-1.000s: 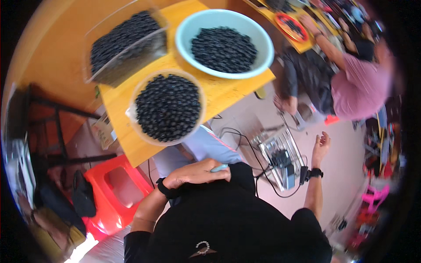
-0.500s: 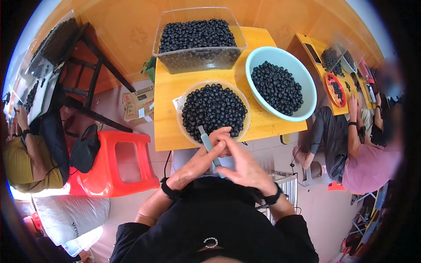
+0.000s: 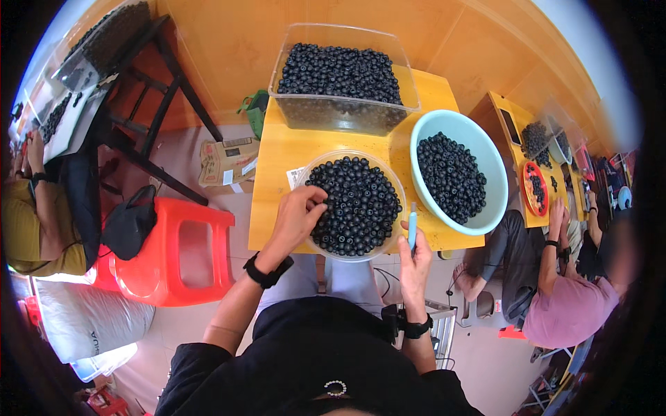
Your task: Manually sorting blueberries into different containers based on quality or size.
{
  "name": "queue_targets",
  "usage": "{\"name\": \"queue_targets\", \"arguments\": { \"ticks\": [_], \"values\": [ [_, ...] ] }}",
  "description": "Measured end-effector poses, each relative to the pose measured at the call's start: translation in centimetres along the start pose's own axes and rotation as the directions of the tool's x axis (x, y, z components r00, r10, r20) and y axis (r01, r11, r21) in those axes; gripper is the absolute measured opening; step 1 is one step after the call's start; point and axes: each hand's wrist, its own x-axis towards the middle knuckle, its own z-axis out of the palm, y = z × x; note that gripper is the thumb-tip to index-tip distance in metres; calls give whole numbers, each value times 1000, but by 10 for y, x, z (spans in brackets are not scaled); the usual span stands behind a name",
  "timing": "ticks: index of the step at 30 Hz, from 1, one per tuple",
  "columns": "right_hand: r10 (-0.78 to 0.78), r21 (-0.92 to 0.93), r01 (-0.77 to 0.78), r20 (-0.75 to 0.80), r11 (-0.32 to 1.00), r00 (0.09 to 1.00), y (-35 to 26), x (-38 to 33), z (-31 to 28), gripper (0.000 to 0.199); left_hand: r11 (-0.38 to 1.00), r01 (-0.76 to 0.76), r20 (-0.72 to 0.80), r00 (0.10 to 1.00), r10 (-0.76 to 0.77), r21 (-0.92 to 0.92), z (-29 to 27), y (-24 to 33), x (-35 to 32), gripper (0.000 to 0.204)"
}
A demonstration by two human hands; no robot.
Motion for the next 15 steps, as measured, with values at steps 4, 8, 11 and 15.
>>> {"name": "queue_targets", "arguments": {
  "ticks": [4, 8, 11, 15],
  "values": [
    [106, -31, -103, 118, 994, 987, -11, 3, 14, 23, 961, -182, -93, 974, 204, 209, 13, -4, 17, 22],
    [8, -28, -4, 120, 1000, 993, -10, 9, 27, 26, 895, -298, -58, 941, 335, 333, 24, -8, 22, 19],
    [48, -57, -40, 144, 998, 988, -14, 14, 27, 25, 905, -261, -58, 953, 296, 335, 26, -8, 22, 16],
    [31, -63, -23, 139, 998, 990, -15, 16, 27, 25, 915, -229, -28, 967, 252, 331, 25, 1, 22, 15]
  ]
}}
